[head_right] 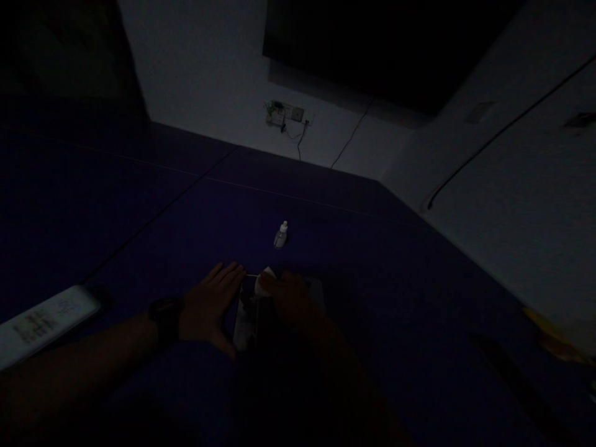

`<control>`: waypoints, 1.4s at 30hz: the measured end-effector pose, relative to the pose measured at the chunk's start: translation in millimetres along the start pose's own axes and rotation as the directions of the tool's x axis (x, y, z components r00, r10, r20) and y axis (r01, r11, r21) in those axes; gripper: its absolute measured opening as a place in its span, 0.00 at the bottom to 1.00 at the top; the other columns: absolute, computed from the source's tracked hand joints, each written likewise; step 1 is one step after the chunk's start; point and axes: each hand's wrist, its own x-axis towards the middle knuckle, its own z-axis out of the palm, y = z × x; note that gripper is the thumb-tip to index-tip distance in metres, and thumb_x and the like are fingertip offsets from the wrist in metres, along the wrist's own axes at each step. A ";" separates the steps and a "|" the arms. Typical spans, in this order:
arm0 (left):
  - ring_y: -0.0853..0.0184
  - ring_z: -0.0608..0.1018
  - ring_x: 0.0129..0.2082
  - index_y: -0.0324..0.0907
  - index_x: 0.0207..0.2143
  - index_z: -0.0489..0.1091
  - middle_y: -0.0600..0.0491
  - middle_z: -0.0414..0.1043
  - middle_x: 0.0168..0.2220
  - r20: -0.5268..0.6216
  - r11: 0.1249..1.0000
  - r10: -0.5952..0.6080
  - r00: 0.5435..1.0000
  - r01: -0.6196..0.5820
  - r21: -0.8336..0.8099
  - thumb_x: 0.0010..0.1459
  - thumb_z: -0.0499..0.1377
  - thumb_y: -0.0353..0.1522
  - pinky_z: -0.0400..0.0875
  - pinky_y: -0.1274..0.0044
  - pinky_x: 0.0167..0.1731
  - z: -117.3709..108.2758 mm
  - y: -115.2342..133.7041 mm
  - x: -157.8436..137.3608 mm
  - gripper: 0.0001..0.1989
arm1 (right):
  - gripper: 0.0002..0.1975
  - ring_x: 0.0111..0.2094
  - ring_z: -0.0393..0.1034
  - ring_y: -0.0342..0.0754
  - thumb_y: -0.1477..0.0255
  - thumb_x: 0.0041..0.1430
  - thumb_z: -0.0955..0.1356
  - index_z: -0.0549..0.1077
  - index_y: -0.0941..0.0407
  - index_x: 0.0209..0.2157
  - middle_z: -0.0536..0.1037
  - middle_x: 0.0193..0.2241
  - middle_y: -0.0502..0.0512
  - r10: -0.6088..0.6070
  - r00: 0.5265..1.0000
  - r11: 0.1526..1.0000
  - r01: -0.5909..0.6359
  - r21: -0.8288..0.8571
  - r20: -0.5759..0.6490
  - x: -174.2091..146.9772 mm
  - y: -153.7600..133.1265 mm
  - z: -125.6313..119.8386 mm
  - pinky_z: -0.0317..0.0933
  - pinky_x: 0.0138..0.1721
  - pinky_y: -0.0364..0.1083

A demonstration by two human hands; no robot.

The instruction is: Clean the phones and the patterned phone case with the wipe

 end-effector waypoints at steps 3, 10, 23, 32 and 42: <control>0.35 0.49 0.70 0.27 0.68 0.46 0.25 0.45 0.69 0.002 1.000 -0.001 1.000 0.001 -0.007 0.38 0.53 0.71 0.39 0.48 0.66 0.2 -0.2 0.1 0.70 | 0.25 0.39 0.63 0.49 0.79 0.68 0.61 0.68 0.47 0.63 0.74 0.39 0.57 -0.051 0.998 0.999 0.051 0.018 0.039 -1.2 -3.3 -5.5 0.51 0.42 0.48; 0.36 0.50 0.70 0.28 0.69 0.46 0.26 0.47 0.69 -0.008 1.000 0.001 1.000 -0.001 0.006 0.38 0.54 0.71 0.38 0.50 0.66 0.5 -0.4 0.4 0.70 | 0.27 0.42 0.63 0.51 0.80 0.66 0.62 0.66 0.48 0.64 0.74 0.43 0.59 -0.039 0.999 0.999 0.038 0.012 0.038 1.9 -4.2 -6.9 0.51 0.45 0.50; 0.37 0.50 0.70 0.29 0.69 0.44 0.28 0.46 0.70 -0.027 1.000 0.017 0.999 -0.016 0.026 0.36 0.53 0.72 0.37 0.51 0.66 9.1 -6.2 0.6 0.71 | 0.25 0.39 0.62 0.50 0.80 0.64 0.63 0.71 0.50 0.60 0.72 0.38 0.59 -0.039 0.999 0.997 0.038 0.064 0.027 -17.4 2.1 -8.8 0.51 0.42 0.49; 0.37 0.49 0.70 0.28 0.69 0.45 0.27 0.46 0.70 0.001 1.000 0.009 1.000 -0.009 0.027 0.38 0.52 0.72 0.37 0.51 0.66 2.6 -2.3 -0.9 0.71 | 0.21 0.36 0.62 0.48 0.77 0.67 0.63 0.74 0.46 0.57 0.72 0.36 0.56 -0.074 0.997 0.994 0.072 0.078 0.023 -13.7 -3.9 -7.9 0.50 0.40 0.48; 0.37 0.49 0.70 0.28 0.69 0.43 0.27 0.46 0.70 -0.020 0.999 0.019 1.000 -0.018 0.050 0.37 0.51 0.72 0.37 0.51 0.66 10.6 -7.0 0.1 0.72 | 0.22 0.37 0.61 0.48 0.77 0.64 0.65 0.75 0.46 0.56 0.73 0.37 0.56 -0.125 0.991 0.990 0.121 0.073 0.056 -20.2 -9.1 -12.9 0.51 0.40 0.48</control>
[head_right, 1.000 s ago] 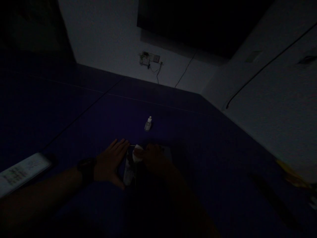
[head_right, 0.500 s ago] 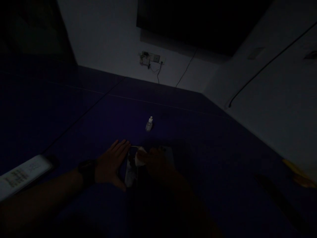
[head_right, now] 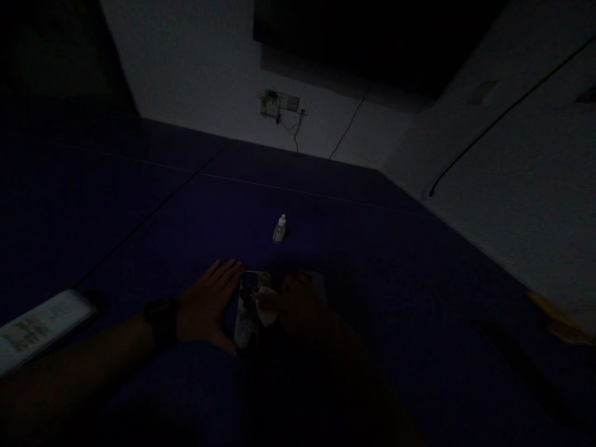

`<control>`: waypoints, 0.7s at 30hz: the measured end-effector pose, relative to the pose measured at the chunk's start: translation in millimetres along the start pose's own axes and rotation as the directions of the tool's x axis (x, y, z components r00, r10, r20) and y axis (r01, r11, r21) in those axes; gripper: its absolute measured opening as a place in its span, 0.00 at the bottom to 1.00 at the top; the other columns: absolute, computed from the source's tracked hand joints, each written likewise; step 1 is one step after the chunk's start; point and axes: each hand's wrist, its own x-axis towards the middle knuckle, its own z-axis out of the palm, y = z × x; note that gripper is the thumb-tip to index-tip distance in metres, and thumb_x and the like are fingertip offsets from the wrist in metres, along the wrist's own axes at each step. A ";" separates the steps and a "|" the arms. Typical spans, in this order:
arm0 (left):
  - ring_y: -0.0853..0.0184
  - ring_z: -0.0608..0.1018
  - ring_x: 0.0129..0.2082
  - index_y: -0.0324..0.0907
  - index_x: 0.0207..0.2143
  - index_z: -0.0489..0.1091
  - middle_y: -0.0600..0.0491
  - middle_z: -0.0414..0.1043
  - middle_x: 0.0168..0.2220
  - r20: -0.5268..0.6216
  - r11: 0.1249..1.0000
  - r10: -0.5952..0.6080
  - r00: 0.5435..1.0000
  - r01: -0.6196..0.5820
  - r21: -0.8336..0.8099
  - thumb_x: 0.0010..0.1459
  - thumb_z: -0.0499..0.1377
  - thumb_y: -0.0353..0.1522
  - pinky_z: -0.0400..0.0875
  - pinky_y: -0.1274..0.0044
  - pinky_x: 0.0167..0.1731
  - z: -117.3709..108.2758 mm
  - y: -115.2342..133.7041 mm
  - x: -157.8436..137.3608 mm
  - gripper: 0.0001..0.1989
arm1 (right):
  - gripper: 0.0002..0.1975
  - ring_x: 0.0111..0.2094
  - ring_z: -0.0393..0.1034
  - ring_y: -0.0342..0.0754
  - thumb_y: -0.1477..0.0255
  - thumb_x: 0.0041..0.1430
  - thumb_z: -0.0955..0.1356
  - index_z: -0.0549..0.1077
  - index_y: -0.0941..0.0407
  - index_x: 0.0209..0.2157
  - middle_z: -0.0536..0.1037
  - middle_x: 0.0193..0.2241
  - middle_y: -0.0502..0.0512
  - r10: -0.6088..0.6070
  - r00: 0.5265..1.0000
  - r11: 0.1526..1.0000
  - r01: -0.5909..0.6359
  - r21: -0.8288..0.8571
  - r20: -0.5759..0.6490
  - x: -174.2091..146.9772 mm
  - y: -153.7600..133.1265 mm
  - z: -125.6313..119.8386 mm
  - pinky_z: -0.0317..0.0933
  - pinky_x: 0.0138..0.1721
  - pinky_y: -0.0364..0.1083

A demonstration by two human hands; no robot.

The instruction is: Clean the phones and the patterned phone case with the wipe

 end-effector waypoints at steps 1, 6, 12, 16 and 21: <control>0.37 0.49 0.70 0.27 0.69 0.44 0.27 0.46 0.70 0.010 1.000 -0.004 1.000 0.004 -0.001 0.37 0.51 0.72 0.37 0.51 0.66 -1.2 0.7 0.0 0.72 | 0.22 0.36 0.61 0.48 0.78 0.63 0.65 0.75 0.46 0.56 0.72 0.37 0.56 0.031 1.000 1.000 -0.031 0.003 -0.002 -1.1 0.8 -0.5 0.51 0.40 0.48; 0.37 0.50 0.70 0.28 0.69 0.45 0.27 0.47 0.70 -0.005 1.000 -0.007 1.000 0.007 -0.016 0.38 0.51 0.72 0.37 0.51 0.67 -6.5 4.7 -0.6 0.71 | 0.27 0.37 0.62 0.49 0.80 0.62 0.64 0.71 0.47 0.60 0.73 0.38 0.58 -0.008 1.000 1.000 0.008 -0.017 0.011 0.7 -2.1 1.1 0.51 0.40 0.48; 0.37 0.49 0.70 0.26 0.69 0.45 0.26 0.46 0.70 0.018 0.999 -0.017 1.000 0.017 -0.036 0.39 0.51 0.72 0.37 0.51 0.66 -9.9 6.6 -0.9 0.70 | 0.20 0.32 0.61 0.48 0.77 0.65 0.63 0.78 0.46 0.52 0.72 0.31 0.56 0.099 0.991 0.994 -0.103 -0.036 -0.086 0.0 2.2 -2.1 0.51 0.38 0.48; 0.37 0.48 0.70 0.27 0.69 0.46 0.26 0.45 0.70 0.023 0.999 -0.022 0.999 0.023 -0.038 0.39 0.52 0.72 0.37 0.51 0.67 -12.0 7.5 0.0 0.70 | 0.24 0.35 0.62 0.49 0.80 0.61 0.63 0.76 0.51 0.55 0.76 0.36 0.58 0.102 0.981 0.994 -0.094 0.054 -0.165 -0.2 0.8 0.6 0.54 0.39 0.48; 0.37 0.48 0.70 0.26 0.69 0.45 0.26 0.45 0.70 0.043 0.999 -0.024 0.999 0.026 -0.042 0.39 0.51 0.72 0.38 0.50 0.66 -14.7 8.9 0.2 0.71 | 0.26 0.40 0.65 0.51 0.81 0.56 0.63 0.76 0.52 0.55 0.78 0.48 0.58 0.015 0.988 0.992 0.004 0.124 -0.152 1.7 -9.8 8.2 0.58 0.43 0.49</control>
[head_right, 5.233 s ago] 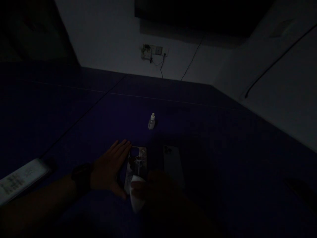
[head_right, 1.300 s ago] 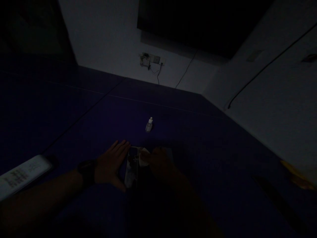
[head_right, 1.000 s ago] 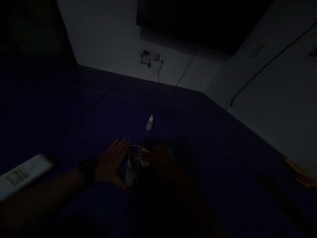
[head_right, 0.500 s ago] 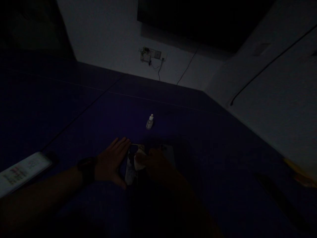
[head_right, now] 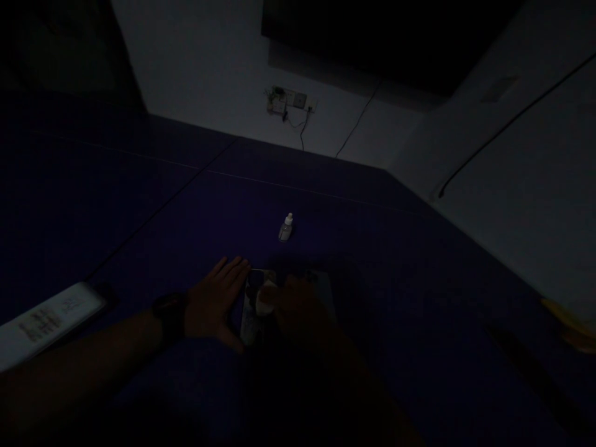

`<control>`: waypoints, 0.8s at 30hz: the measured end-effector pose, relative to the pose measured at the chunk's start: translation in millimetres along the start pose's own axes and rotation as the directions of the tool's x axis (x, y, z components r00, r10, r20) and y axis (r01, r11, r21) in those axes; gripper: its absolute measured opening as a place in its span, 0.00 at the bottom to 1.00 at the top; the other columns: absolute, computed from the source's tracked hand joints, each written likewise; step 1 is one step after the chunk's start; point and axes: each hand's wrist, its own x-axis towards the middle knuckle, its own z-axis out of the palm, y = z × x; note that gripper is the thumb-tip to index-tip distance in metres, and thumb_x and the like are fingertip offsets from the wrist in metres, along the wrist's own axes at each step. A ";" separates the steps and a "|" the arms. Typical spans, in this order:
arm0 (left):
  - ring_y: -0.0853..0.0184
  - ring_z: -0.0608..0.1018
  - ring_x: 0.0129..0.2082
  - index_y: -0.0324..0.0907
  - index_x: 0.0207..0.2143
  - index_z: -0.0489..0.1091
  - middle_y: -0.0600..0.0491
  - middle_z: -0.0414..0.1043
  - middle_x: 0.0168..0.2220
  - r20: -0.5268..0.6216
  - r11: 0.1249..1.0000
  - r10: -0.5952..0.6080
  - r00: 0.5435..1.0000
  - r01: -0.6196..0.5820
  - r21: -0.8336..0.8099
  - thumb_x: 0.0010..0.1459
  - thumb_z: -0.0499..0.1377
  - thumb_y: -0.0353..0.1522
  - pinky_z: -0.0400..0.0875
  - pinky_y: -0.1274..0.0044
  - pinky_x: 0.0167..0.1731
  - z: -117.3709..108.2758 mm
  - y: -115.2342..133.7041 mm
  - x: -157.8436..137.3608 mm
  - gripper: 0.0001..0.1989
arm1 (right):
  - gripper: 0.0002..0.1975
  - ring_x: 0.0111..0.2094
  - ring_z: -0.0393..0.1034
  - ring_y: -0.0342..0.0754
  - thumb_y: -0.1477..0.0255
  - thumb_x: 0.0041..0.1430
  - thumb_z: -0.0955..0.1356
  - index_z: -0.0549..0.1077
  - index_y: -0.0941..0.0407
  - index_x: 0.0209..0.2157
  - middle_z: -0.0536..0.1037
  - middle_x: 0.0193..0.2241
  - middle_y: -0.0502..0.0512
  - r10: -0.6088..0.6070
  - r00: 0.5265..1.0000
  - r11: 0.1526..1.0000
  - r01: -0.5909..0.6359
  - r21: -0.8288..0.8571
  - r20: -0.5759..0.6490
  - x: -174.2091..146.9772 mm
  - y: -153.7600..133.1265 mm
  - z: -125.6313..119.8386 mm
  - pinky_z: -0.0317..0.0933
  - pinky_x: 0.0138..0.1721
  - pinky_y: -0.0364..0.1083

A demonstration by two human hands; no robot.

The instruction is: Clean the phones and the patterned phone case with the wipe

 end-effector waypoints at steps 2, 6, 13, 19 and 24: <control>0.37 0.48 0.70 0.26 0.69 0.46 0.26 0.45 0.70 -0.013 1.000 0.002 1.000 -0.002 0.007 0.39 0.51 0.72 0.37 0.51 0.66 1.0 -0.5 -0.5 0.70 | 0.26 0.41 0.65 0.51 0.81 0.58 0.63 0.73 0.53 0.57 0.78 0.49 0.59 -0.032 0.999 0.999 0.033 -0.014 0.029 2.3 -4.5 5.2 0.59 0.44 0.49; 0.37 0.47 0.71 0.25 0.68 0.45 0.25 0.45 0.70 -0.030 0.999 0.031 0.999 -0.030 0.025 0.40 0.50 0.72 0.36 0.51 0.66 5.5 -3.0 -1.8 0.70 | 0.27 0.44 0.66 0.53 0.81 0.62 0.60 0.69 0.56 0.61 0.76 0.54 0.63 -0.083 0.994 0.995 0.087 -0.054 0.064 8.4 -12.7 16.1 0.59 0.46 0.52; 0.37 0.47 0.71 0.26 0.69 0.44 0.27 0.45 0.70 -0.046 0.998 0.035 0.998 -0.032 0.052 0.42 0.49 0.72 0.36 0.51 0.66 8.4 -4.4 -3.3 0.69 | 0.21 0.41 0.67 0.52 0.78 0.63 0.64 0.76 0.47 0.54 0.80 0.44 0.58 -0.089 0.988 0.994 0.096 -0.051 0.128 7.1 -10.4 3.7 0.56 0.45 0.52; 0.37 0.48 0.70 0.26 0.68 0.46 0.26 0.47 0.69 -0.039 0.999 0.031 0.999 -0.030 0.038 0.41 0.51 0.71 0.38 0.50 0.66 6.0 -3.5 -3.2 0.69 | 0.25 0.51 0.66 0.59 0.77 0.65 0.63 0.69 0.52 0.62 0.74 0.57 0.61 -0.102 0.986 0.987 0.117 -0.113 0.131 12.2 -17.0 12.9 0.58 0.50 0.57; 0.36 0.48 0.70 0.26 0.68 0.47 0.26 0.46 0.69 -0.028 0.999 0.013 1.000 -0.013 0.029 0.40 0.52 0.71 0.39 0.50 0.66 2.7 -1.3 -2.1 0.69 | 0.20 0.57 0.64 0.59 0.76 0.64 0.64 0.76 0.45 0.54 0.77 0.56 0.53 -0.126 0.976 0.992 0.127 0.006 0.178 11.1 -16.8 10.4 0.55 0.55 0.61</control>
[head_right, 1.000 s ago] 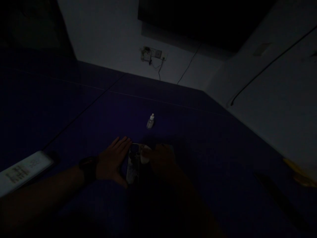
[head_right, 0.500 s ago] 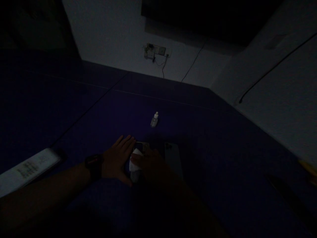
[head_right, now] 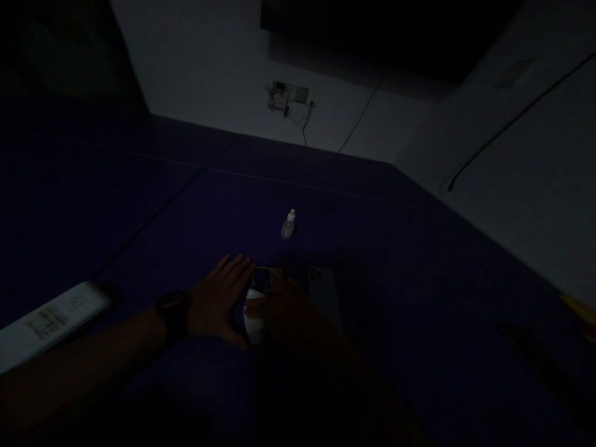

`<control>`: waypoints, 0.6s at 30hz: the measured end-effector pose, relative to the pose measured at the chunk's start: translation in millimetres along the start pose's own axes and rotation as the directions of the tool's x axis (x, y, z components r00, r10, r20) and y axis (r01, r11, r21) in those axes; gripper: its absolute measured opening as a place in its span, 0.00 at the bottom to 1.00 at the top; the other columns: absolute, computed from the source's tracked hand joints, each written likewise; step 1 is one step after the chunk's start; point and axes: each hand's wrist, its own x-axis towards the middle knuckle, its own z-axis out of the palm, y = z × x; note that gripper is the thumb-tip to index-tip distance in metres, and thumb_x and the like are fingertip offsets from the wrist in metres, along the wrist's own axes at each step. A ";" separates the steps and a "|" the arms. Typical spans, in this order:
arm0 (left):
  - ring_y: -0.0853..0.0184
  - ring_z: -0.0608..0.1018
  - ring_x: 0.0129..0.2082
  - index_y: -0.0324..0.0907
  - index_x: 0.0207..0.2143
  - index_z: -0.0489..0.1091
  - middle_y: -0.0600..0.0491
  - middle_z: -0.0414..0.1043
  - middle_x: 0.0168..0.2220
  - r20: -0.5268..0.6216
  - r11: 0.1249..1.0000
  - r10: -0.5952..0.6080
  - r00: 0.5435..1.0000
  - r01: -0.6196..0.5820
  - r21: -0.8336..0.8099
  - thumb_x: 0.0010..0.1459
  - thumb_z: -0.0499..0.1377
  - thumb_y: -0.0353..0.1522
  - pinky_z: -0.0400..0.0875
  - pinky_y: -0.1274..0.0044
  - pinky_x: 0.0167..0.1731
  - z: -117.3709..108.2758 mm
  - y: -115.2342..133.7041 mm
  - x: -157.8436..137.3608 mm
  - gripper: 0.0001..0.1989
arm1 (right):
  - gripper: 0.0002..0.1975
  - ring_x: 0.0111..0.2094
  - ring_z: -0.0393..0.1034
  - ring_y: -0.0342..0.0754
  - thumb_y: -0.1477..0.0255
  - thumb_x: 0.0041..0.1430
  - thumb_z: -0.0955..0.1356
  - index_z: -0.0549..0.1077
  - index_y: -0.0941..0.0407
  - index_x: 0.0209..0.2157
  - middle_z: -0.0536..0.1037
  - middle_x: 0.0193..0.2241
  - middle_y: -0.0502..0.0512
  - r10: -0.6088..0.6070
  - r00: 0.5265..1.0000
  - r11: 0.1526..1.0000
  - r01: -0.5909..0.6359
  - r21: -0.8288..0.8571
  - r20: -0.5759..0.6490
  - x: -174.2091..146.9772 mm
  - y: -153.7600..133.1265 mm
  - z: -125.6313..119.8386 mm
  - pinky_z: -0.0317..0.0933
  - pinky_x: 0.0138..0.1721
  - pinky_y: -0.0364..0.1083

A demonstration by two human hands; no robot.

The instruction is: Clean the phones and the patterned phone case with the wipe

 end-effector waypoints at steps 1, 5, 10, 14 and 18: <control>0.36 0.48 0.70 0.26 0.68 0.47 0.25 0.46 0.69 0.004 1.000 -0.003 1.000 0.003 0.001 0.40 0.52 0.71 0.39 0.49 0.66 -0.4 0.3 0.1 0.69 | 0.21 0.57 0.64 0.59 0.77 0.64 0.63 0.75 0.46 0.54 0.77 0.56 0.54 0.020 1.000 1.000 -0.020 0.005 -0.018 -0.2 0.1 -1.2 0.55 0.54 0.61; 0.36 0.49 0.70 0.27 0.68 0.48 0.26 0.47 0.69 0.012 1.000 -0.002 1.000 0.002 0.005 0.40 0.51 0.71 0.39 0.49 0.66 -1.3 1.2 0.0 0.68 | 0.22 0.52 0.67 0.59 0.78 0.62 0.65 0.75 0.50 0.56 0.76 0.56 0.60 -0.001 1.000 1.000 0.001 -0.005 -0.025 3.6 -1.1 -0.4 0.59 0.50 0.58; 0.36 0.48 0.70 0.26 0.69 0.47 0.26 0.46 0.70 0.023 1.000 -0.014 1.000 0.014 -0.005 0.40 0.52 0.71 0.39 0.50 0.66 -3.4 2.7 0.0 0.69 | 0.27 0.45 0.68 0.53 0.82 0.58 0.61 0.74 0.52 0.57 0.78 0.52 0.58 0.095 0.972 0.993 -0.078 0.090 -0.213 -8.6 14.9 -6.3 0.61 0.49 0.54; 0.34 0.48 0.70 0.23 0.69 0.44 0.24 0.44 0.69 0.041 1.000 -0.013 0.999 0.014 -0.026 0.39 0.53 0.71 0.40 0.48 0.65 -4.0 3.3 1.5 0.71 | 0.21 0.43 0.70 0.55 0.80 0.58 0.61 0.80 0.53 0.47 0.81 0.48 0.57 0.245 0.934 0.965 -0.261 -0.030 -0.259 -27.3 32.7 -20.2 0.61 0.48 0.56; 0.35 0.48 0.70 0.26 0.70 0.38 0.25 0.45 0.70 0.021 0.999 0.007 1.000 -0.006 -0.042 0.39 0.54 0.70 0.37 0.47 0.65 -0.5 1.4 1.9 0.73 | 0.21 0.45 0.73 0.54 0.80 0.59 0.61 0.80 0.51 0.46 0.81 0.49 0.56 0.165 0.972 0.979 -0.182 -0.092 -0.166 -30.3 28.0 -24.7 0.60 0.52 0.57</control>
